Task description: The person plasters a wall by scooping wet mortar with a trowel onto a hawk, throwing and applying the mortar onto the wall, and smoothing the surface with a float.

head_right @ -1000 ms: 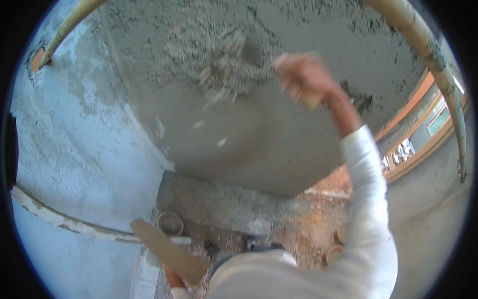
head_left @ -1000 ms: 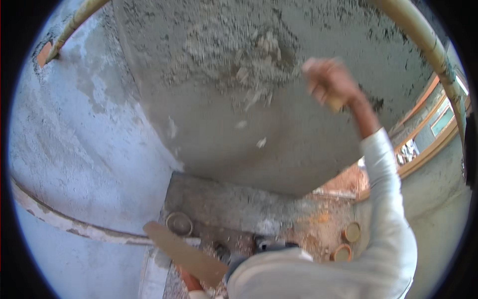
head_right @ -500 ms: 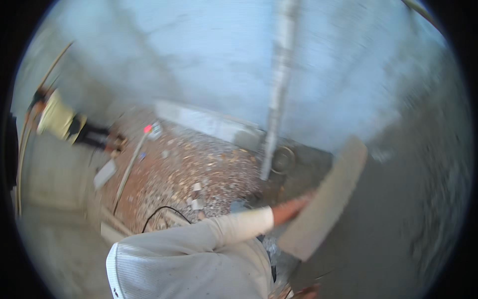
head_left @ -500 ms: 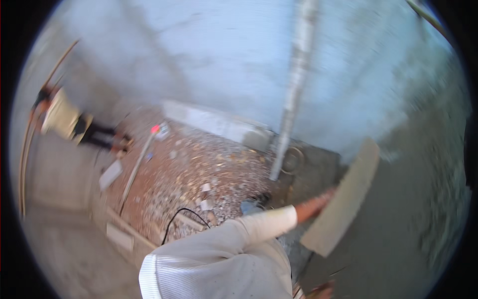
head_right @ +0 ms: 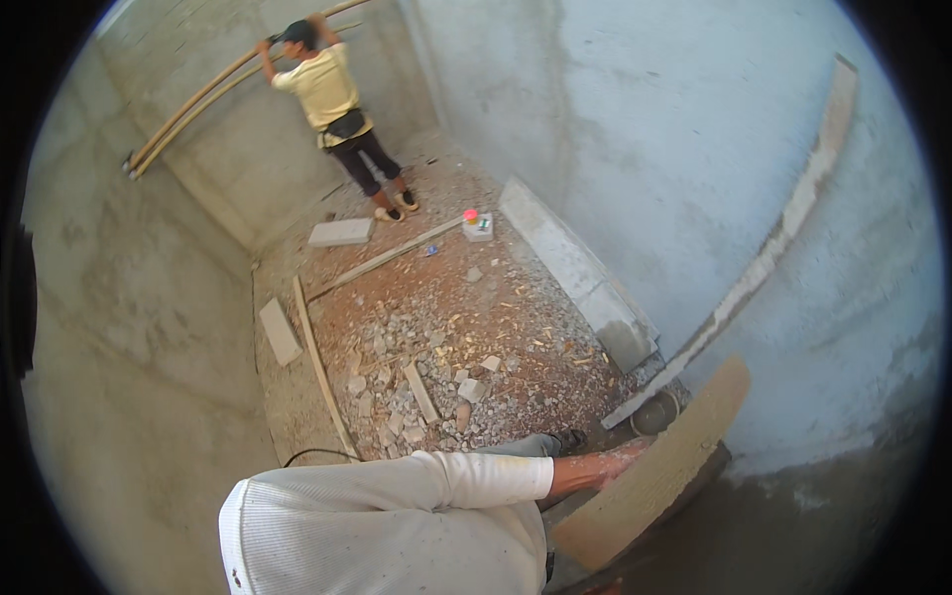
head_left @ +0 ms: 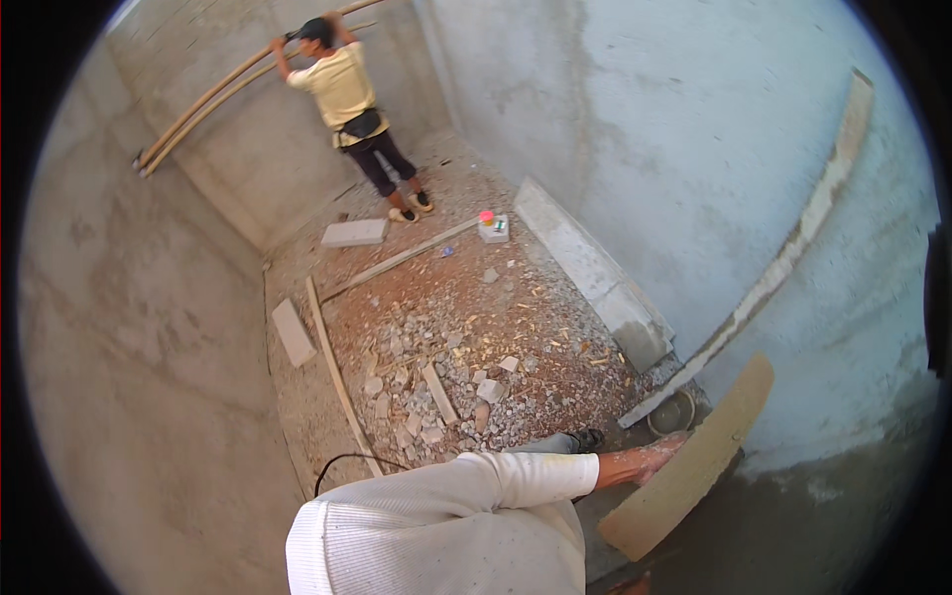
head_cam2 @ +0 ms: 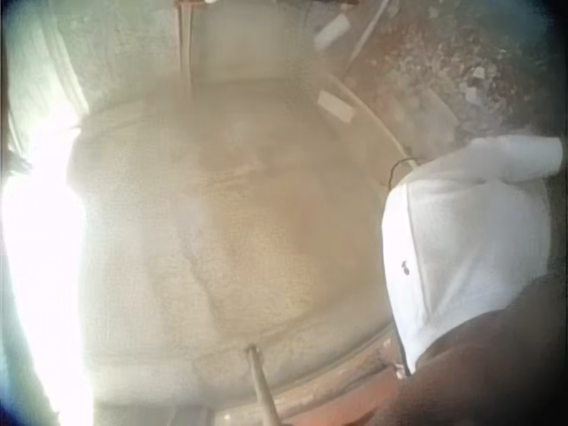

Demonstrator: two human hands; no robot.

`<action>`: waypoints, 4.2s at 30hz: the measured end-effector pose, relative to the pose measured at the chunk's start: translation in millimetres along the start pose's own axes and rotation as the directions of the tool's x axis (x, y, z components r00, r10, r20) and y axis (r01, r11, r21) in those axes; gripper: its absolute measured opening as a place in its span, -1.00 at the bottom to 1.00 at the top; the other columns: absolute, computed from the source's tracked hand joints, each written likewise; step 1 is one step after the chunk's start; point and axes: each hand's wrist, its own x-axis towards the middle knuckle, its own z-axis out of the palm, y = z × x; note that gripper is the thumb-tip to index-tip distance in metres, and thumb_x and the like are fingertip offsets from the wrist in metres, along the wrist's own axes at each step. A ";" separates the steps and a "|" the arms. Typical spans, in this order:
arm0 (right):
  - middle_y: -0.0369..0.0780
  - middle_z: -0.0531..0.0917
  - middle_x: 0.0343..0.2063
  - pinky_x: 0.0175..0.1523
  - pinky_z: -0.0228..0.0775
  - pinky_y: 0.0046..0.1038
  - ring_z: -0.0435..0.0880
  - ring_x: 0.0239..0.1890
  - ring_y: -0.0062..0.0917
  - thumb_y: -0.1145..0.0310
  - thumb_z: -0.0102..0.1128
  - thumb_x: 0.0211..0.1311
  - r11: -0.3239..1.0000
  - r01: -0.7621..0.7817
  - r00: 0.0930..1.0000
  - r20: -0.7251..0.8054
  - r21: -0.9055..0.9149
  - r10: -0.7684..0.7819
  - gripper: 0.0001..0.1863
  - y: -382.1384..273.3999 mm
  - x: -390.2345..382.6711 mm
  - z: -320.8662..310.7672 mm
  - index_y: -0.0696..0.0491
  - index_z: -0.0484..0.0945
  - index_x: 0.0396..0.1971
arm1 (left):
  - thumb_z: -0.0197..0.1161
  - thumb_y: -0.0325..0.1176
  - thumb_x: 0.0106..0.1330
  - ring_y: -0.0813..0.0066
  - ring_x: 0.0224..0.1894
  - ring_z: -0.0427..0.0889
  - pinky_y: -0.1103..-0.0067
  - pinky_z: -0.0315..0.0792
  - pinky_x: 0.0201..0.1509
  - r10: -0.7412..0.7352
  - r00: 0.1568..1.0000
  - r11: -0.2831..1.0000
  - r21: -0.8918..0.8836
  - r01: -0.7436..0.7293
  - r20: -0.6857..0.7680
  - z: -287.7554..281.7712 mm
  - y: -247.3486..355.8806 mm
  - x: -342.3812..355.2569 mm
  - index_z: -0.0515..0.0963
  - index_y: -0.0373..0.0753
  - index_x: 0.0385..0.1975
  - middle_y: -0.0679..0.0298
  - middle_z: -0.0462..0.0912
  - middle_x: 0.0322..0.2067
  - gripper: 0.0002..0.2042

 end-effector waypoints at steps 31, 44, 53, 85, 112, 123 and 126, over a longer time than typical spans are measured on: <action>-0.12 0.82 -0.29 -0.36 0.58 -0.29 0.77 -0.49 -0.31 0.10 0.41 0.25 0.428 0.250 0.791 -0.072 -0.869 -0.608 -0.67 -215.7 -226.1 -56.5 0.04 0.80 -0.17 | 0.03 -0.05 0.56 0.38 0.00 0.68 0.27 0.67 -0.03 -0.357 0.713 0.928 0.318 0.195 0.603 97.8 -40.3 149.5 0.47 -0.25 0.18 0.18 0.65 0.08 -0.57; -0.03 0.81 -0.28 -0.32 0.68 -0.32 0.81 -0.49 -0.39 0.07 0.33 0.32 0.456 0.090 0.504 -0.355 -0.885 -0.787 -0.63 -316.6 -140.9 -88.7 0.08 0.80 -0.16 | 0.01 -0.07 0.57 0.34 0.01 0.68 0.27 0.67 0.01 -0.489 0.543 0.872 0.388 0.297 0.683 114.7 -44.0 187.2 0.47 -0.25 0.17 0.14 0.64 0.06 -0.59; -0.03 0.75 -0.49 -0.24 0.60 -0.18 0.77 -0.44 -0.24 0.06 0.24 0.40 0.731 0.057 0.878 -0.314 -0.680 -0.361 -0.63 -316.5 -109.9 -46.4 0.08 0.76 -0.17 | -0.01 -0.09 0.57 0.31 0.02 0.68 0.27 0.67 0.02 -0.651 0.522 0.753 0.379 0.538 0.551 97.0 -58.2 226.4 0.47 -0.25 0.17 0.12 0.64 0.05 -0.60; -0.36 0.42 -0.68 -0.56 0.26 -0.50 0.37 -0.65 -0.69 0.12 0.25 0.45 0.880 0.163 0.351 -0.860 0.446 0.371 -0.64 -3.4 -162.6 10.5 0.19 0.62 -0.26 | 0.31 0.03 0.45 0.52 -0.30 0.40 0.43 0.41 -0.15 0.147 0.865 0.666 0.598 -0.445 0.480 180.9 -2.2 363.5 0.53 -0.32 -0.28 0.31 0.49 -0.42 -0.57; -0.36 0.34 -0.74 -0.59 0.07 -0.43 0.28 -0.68 -0.66 0.20 0.23 0.43 0.778 -0.009 0.050 -0.777 0.628 0.627 -0.58 108.2 -134.2 197.4 0.14 0.45 -0.61 | 0.45 0.00 0.32 0.36 -0.34 0.65 0.32 0.53 -0.20 0.545 0.529 0.330 0.413 -0.849 0.651 428.6 -79.0 449.1 0.58 -0.27 -0.32 0.15 0.70 -0.41 -0.60; -0.43 0.25 -0.74 -0.64 0.04 -0.48 0.19 -0.74 -0.74 0.13 0.22 0.49 0.810 0.110 -0.070 -0.808 0.576 0.585 -0.61 75.8 -164.0 164.5 0.00 0.38 -0.51 | 0.33 0.02 0.39 0.21 -0.46 0.62 0.28 0.49 -0.34 0.677 0.264 0.303 0.067 -0.951 0.687 517.0 8.4 550.1 0.49 -0.25 -0.37 0.11 0.64 -0.48 -0.59; -0.40 0.28 -0.64 -0.44 0.08 -0.49 0.21 -0.56 -0.70 0.10 0.17 0.52 0.909 0.126 -0.014 -0.915 0.397 0.402 -0.60 29.5 -139.3 91.0 0.17 0.59 -0.37 | 0.38 -0.01 0.38 0.24 -0.48 0.55 0.26 0.48 -0.32 0.642 0.318 0.257 0.195 -0.947 0.698 443.4 -99.3 448.5 0.50 -0.24 -0.33 0.20 0.57 -0.51 -0.62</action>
